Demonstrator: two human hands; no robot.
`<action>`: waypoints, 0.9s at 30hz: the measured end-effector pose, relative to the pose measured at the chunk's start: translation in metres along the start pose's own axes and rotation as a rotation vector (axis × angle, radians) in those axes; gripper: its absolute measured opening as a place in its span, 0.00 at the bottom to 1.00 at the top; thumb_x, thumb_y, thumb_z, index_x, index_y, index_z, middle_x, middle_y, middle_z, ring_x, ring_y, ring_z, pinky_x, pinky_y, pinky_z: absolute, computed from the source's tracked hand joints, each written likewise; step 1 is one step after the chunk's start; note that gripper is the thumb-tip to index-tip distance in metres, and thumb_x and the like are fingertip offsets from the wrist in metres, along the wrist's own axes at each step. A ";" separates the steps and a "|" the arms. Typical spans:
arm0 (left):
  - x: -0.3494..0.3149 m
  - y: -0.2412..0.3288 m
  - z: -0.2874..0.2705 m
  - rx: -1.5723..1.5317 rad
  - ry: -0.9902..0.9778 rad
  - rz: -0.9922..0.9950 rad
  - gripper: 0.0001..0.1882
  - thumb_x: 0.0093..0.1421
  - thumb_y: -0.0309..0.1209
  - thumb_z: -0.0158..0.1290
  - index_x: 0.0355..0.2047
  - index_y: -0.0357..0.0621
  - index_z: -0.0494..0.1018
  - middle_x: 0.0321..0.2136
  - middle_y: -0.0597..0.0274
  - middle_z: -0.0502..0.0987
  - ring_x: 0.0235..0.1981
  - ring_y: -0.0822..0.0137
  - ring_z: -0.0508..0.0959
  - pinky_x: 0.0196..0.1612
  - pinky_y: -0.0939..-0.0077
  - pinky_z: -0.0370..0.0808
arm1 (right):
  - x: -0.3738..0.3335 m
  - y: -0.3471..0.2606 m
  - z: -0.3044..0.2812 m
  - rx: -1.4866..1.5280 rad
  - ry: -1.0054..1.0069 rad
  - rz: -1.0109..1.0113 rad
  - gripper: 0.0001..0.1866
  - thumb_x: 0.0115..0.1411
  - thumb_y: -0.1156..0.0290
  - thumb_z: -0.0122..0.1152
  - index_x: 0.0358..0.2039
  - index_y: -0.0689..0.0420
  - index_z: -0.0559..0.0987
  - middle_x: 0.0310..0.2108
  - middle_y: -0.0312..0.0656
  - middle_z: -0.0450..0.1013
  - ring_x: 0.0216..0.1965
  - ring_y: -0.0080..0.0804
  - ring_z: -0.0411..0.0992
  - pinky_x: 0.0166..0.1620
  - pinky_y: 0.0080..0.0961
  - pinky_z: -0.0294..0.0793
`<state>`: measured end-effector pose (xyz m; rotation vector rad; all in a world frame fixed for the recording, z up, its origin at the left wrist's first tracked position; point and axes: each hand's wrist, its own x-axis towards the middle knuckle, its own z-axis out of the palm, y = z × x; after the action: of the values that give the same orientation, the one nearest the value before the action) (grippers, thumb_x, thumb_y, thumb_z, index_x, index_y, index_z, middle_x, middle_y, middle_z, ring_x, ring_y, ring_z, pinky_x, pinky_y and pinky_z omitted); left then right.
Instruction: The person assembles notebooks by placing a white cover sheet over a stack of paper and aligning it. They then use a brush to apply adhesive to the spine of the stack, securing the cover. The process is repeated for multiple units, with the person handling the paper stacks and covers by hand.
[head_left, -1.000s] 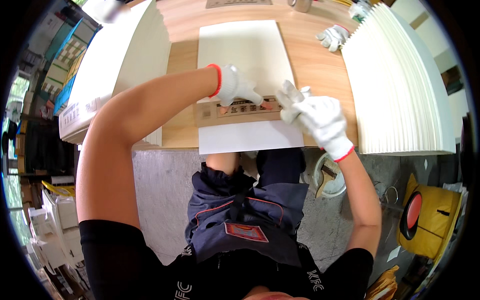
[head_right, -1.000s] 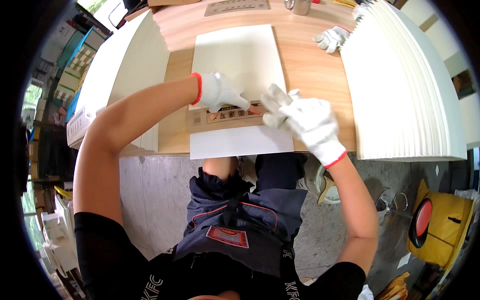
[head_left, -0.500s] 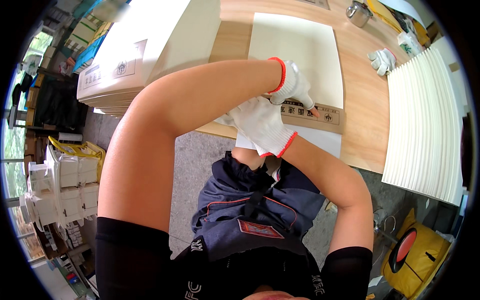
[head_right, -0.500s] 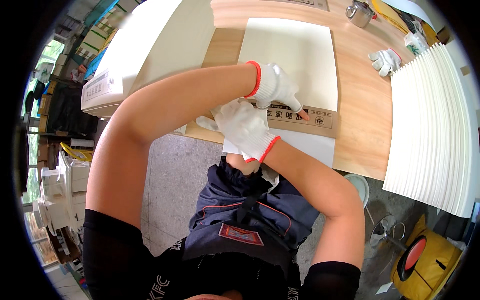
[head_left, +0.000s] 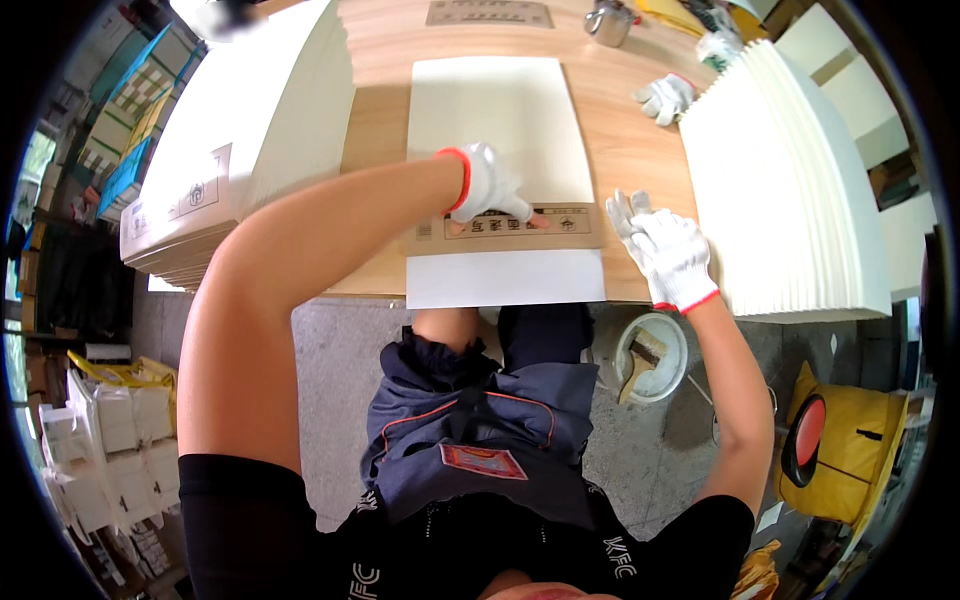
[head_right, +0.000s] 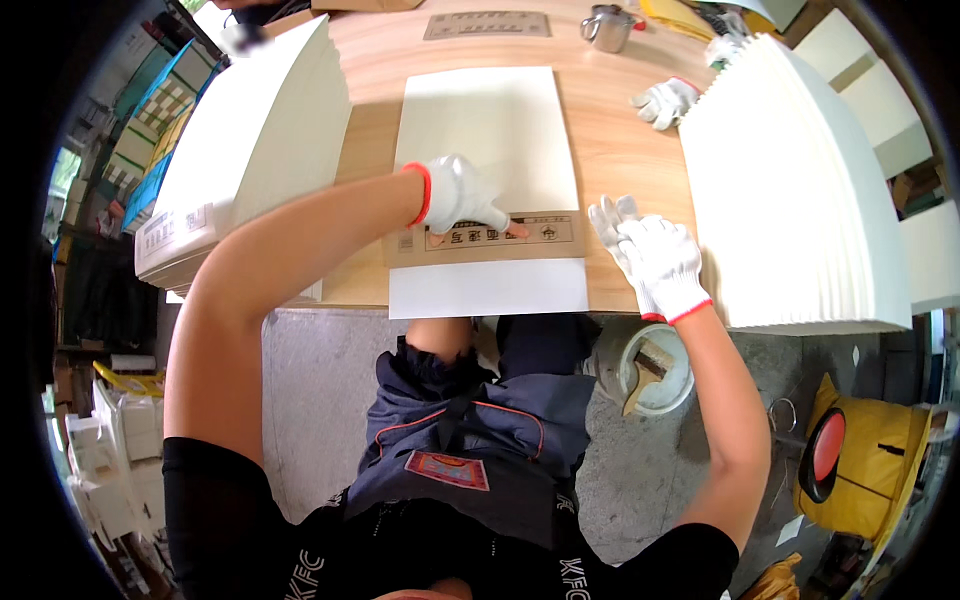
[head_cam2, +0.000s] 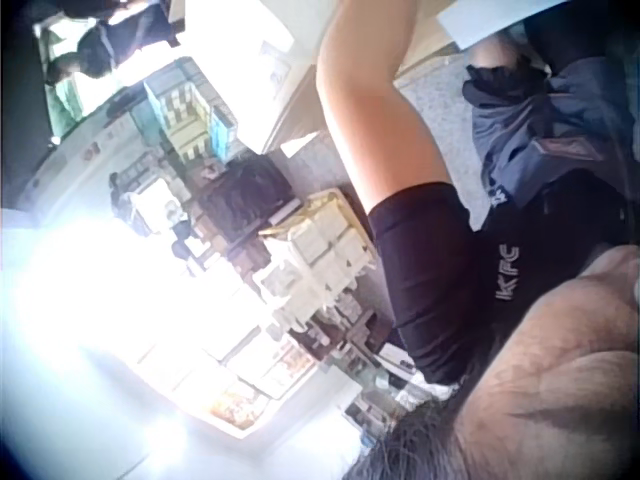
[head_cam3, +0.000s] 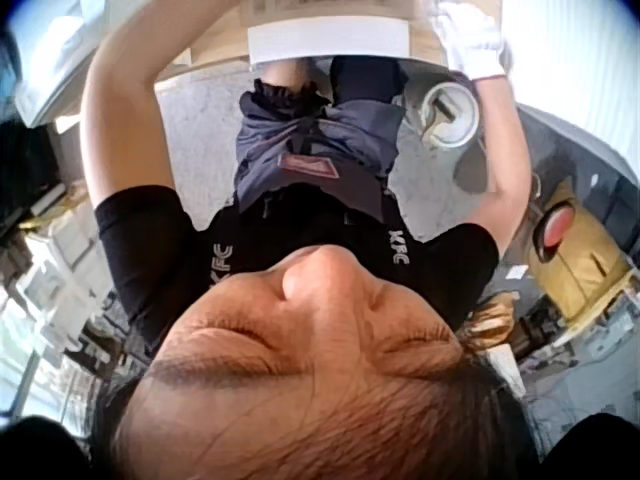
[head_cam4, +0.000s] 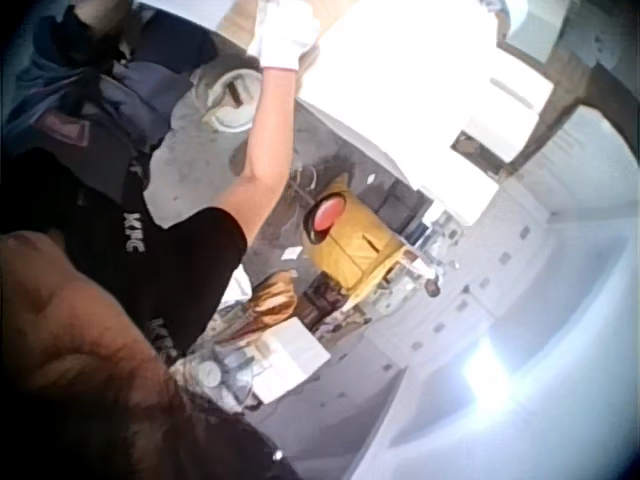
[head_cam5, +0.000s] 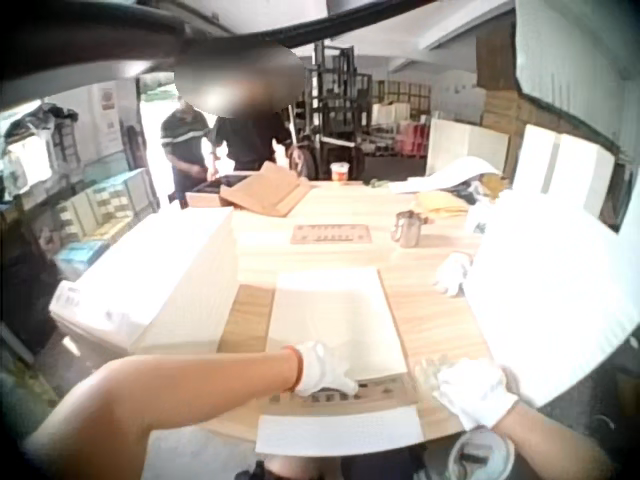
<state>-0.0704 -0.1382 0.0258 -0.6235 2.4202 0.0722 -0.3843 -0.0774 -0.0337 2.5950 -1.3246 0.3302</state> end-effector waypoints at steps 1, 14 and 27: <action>0.002 0.010 -0.003 -0.004 -0.040 -0.086 0.44 0.51 0.29 0.62 0.64 0.92 0.60 0.49 0.62 0.75 0.45 0.54 0.79 0.43 0.56 0.80 | 0.000 0.000 -0.014 -0.140 -0.051 0.057 0.07 0.57 0.64 0.60 0.35 0.49 0.78 0.34 0.34 0.74 0.42 0.35 0.74 0.43 0.34 0.74; -0.057 0.162 0.111 -3.279 1.262 -0.443 0.22 0.74 0.43 0.36 0.58 0.39 0.59 0.61 0.48 0.64 0.62 0.42 0.66 0.63 0.42 0.65 | 0.017 -0.039 0.026 0.153 -0.066 -0.279 0.27 0.52 0.79 0.57 0.55 0.49 0.75 0.54 0.41 0.71 0.54 0.43 0.71 0.56 0.38 0.73; -0.015 0.119 0.119 -3.071 1.576 -0.500 0.16 0.67 0.36 0.48 0.50 0.40 0.64 0.54 0.47 0.66 0.56 0.46 0.70 0.57 0.44 0.74 | 0.014 -0.043 0.015 0.205 0.037 -0.242 0.29 0.53 0.78 0.55 0.57 0.44 0.75 0.53 0.37 0.73 0.56 0.42 0.70 0.58 0.37 0.70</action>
<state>-0.0462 -0.0029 -0.0724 0.8457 0.1697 -1.4504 -0.3395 -0.0675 -0.0477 2.8634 -0.9956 0.4925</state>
